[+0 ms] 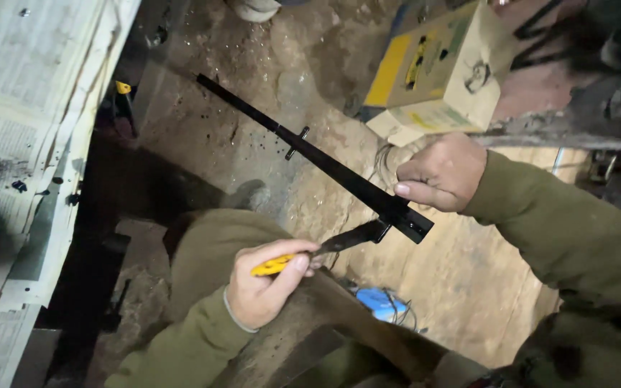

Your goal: Painting a black metal stand using a brush and then hanging it up to dry in a workshop.

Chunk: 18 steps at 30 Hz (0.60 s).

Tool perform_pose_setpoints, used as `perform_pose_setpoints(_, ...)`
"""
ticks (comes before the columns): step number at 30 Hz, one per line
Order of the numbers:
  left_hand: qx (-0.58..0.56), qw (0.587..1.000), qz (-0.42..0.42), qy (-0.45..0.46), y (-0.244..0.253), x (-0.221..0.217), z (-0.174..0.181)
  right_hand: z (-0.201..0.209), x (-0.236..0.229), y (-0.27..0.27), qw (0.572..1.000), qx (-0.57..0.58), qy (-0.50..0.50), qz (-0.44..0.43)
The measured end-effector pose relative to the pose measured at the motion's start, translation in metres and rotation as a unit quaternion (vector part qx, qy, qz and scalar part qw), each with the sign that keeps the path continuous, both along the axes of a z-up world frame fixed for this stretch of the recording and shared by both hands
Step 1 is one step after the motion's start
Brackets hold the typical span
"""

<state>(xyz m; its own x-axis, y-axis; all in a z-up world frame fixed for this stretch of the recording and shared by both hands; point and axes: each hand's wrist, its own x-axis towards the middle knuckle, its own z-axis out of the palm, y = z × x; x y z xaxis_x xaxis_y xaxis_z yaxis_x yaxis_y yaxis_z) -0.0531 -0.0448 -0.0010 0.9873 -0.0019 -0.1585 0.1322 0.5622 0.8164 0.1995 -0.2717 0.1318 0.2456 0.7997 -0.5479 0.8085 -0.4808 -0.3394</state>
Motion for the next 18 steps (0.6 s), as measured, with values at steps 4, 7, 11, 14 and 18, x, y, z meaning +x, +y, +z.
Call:
perform_pose_setpoints(4,0.03,1.0,0.005,0.004,0.0,0.006,-0.002,-0.005,0.005,0.004,1.0,0.012,-0.021,-0.007)
perform_pose_setpoints(7,0.05,0.999,0.011,-0.006,-0.002,0.012,-0.001,-0.013,0.012,0.01,1.0,0.012,-0.018,-0.006)
perform_pose_setpoints(11,0.073,0.997,-0.018,-0.012,0.003,0.019,0.002,-0.021,0.014,0.012,1.0,0.008,0.007,-0.021)
perform_pose_setpoints(14,0.054,0.998,-0.022,-0.013,0.001,0.021,0.001,-0.021,0.014,0.016,1.0,-0.012,0.012,-0.013)
perform_pose_setpoints(18,0.044,0.999,-0.026,-0.008,0.004,0.021,0.002,-0.02,0.013,0.023,1.0,-0.009,0.013,-0.006)
